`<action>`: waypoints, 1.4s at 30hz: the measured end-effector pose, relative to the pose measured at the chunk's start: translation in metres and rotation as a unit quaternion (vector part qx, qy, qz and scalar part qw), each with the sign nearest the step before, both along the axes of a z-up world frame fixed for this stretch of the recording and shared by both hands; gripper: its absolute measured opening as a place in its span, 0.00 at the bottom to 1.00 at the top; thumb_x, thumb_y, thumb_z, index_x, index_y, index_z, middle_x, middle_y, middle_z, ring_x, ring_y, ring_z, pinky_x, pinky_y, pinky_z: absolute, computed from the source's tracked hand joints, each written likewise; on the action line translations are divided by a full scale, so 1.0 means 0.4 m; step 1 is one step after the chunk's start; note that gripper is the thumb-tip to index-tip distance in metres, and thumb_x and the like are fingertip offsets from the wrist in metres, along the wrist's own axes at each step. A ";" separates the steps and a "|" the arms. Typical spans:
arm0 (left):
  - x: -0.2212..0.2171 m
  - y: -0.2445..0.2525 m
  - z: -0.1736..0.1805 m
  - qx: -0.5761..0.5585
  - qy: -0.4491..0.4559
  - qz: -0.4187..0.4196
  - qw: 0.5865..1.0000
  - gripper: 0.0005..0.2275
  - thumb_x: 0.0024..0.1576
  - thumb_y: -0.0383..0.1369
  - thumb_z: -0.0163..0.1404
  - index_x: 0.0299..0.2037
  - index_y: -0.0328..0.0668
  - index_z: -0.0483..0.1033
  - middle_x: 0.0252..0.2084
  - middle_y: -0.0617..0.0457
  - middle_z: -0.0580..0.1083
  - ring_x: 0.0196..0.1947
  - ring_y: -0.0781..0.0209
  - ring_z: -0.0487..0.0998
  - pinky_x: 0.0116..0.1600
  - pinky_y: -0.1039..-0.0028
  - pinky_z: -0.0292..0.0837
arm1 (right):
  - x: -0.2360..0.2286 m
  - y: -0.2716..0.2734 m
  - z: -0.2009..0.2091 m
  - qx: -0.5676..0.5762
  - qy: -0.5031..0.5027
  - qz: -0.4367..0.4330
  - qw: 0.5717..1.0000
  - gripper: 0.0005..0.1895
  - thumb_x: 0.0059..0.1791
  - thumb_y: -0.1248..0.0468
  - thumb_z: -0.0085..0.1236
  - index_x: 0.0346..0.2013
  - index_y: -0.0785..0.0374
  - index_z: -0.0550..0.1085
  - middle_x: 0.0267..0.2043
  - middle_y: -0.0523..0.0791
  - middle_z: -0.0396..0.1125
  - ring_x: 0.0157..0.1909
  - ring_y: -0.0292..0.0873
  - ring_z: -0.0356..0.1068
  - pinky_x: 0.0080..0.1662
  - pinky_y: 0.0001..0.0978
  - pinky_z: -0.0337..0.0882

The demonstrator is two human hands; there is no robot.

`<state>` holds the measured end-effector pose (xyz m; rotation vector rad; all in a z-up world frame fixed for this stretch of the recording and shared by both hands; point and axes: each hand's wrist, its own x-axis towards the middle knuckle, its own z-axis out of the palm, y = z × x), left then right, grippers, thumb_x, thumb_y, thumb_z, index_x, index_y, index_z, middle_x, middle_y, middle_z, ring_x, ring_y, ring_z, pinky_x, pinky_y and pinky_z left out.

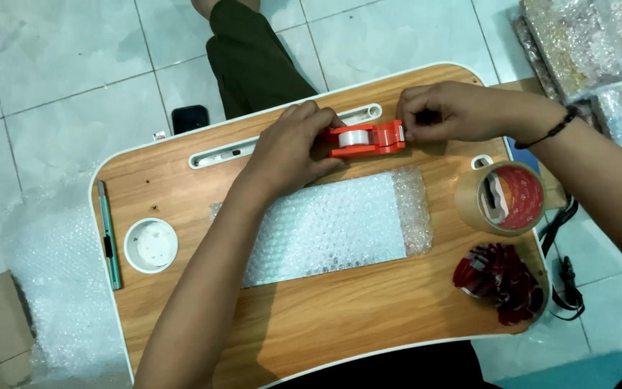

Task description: Cleaning a blue rectangular object and wrapping it in bubble wrap and tape.

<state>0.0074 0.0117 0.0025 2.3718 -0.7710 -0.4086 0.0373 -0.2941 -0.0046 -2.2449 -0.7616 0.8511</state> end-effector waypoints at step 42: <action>0.010 0.004 -0.019 0.014 0.001 -0.002 1.000 0.18 0.51 0.43 0.64 0.49 0.55 0.73 0.45 0.56 0.71 0.49 0.57 0.70 0.39 0.64 0.67 | -0.013 0.087 0.163 -0.065 0.085 -0.139 0.984 0.36 0.51 0.71 0.56 0.70 0.53 0.54 0.29 0.48 0.79 0.29 0.41 0.68 0.35 0.32 0.62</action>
